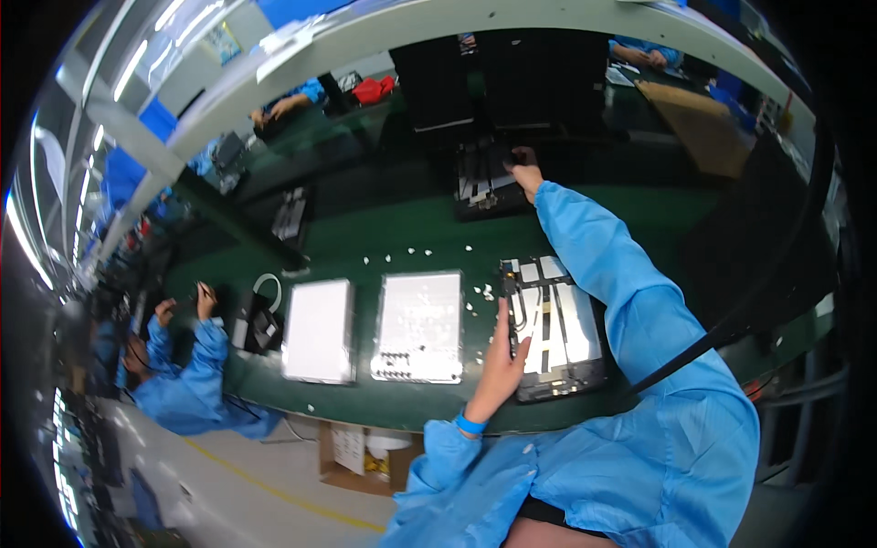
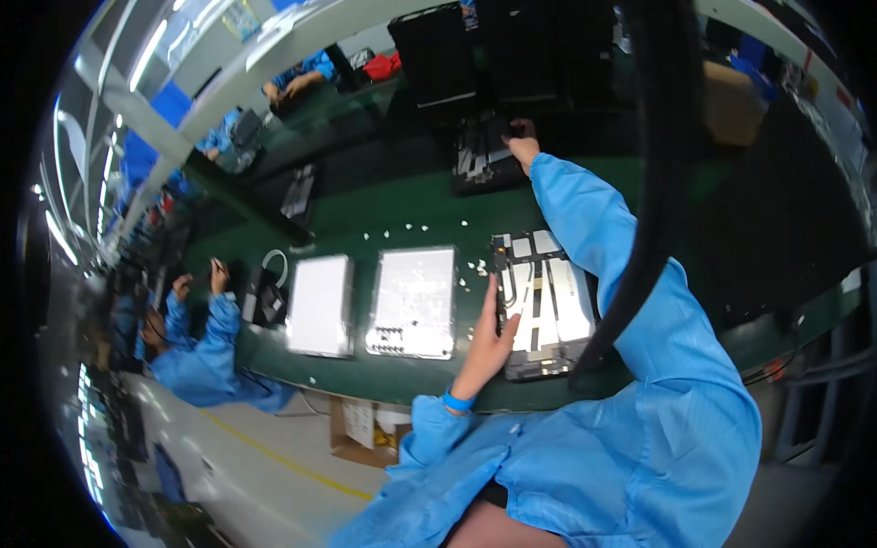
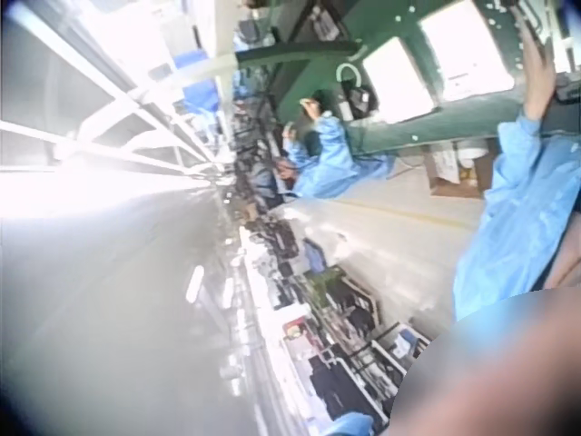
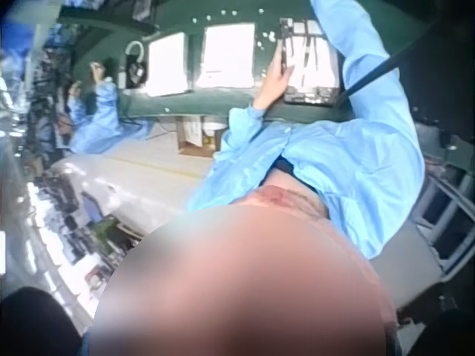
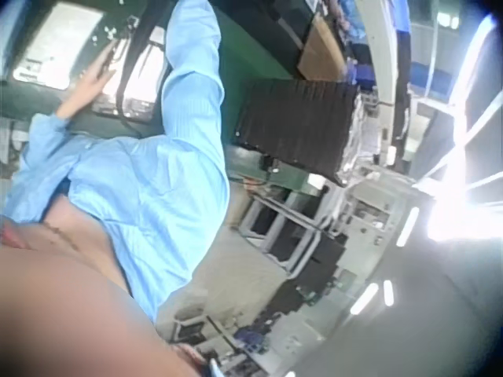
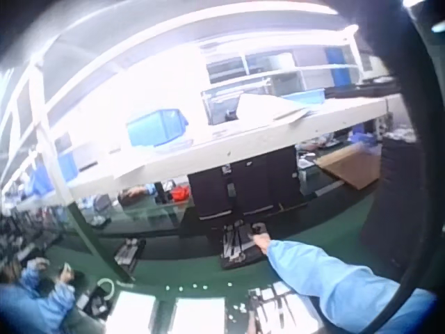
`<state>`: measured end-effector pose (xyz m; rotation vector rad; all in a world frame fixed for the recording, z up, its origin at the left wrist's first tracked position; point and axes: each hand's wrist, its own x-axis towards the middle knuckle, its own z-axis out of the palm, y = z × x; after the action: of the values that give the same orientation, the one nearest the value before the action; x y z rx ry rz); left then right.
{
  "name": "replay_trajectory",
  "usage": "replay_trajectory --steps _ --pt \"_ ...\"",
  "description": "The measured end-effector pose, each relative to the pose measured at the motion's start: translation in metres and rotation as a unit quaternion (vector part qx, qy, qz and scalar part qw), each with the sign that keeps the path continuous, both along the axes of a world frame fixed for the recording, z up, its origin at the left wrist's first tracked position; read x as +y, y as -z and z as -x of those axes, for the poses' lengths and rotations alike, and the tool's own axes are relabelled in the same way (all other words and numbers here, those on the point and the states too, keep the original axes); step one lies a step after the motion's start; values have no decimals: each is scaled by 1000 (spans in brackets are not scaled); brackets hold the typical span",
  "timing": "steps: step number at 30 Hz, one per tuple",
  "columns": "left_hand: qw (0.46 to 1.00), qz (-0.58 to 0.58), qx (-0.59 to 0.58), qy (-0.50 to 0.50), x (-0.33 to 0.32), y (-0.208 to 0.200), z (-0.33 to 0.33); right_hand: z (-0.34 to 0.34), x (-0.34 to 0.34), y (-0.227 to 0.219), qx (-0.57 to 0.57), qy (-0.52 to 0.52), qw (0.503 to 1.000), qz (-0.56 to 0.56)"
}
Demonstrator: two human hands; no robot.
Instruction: Assembling components and applying labels to an electronic screen chassis at a factory workbench.
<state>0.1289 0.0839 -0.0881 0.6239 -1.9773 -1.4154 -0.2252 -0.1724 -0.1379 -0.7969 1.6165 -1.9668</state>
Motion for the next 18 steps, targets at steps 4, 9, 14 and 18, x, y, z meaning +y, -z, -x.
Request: replay_trajectory --steps 4,9,14,18 --pt "996 59 -57 22 -6 -36 -4 11 9 -3 275 7 961 1" --pt "955 233 -108 146 -35 -106 -7 8 189 -146 261 -151 953 -8" --pt "879 353 -105 301 -34 -108 88 53 333 -90 275 -78 943 -169" --pt "795 491 -119 335 -19 -67 135 14 398 -78 74 -135 974 -166"
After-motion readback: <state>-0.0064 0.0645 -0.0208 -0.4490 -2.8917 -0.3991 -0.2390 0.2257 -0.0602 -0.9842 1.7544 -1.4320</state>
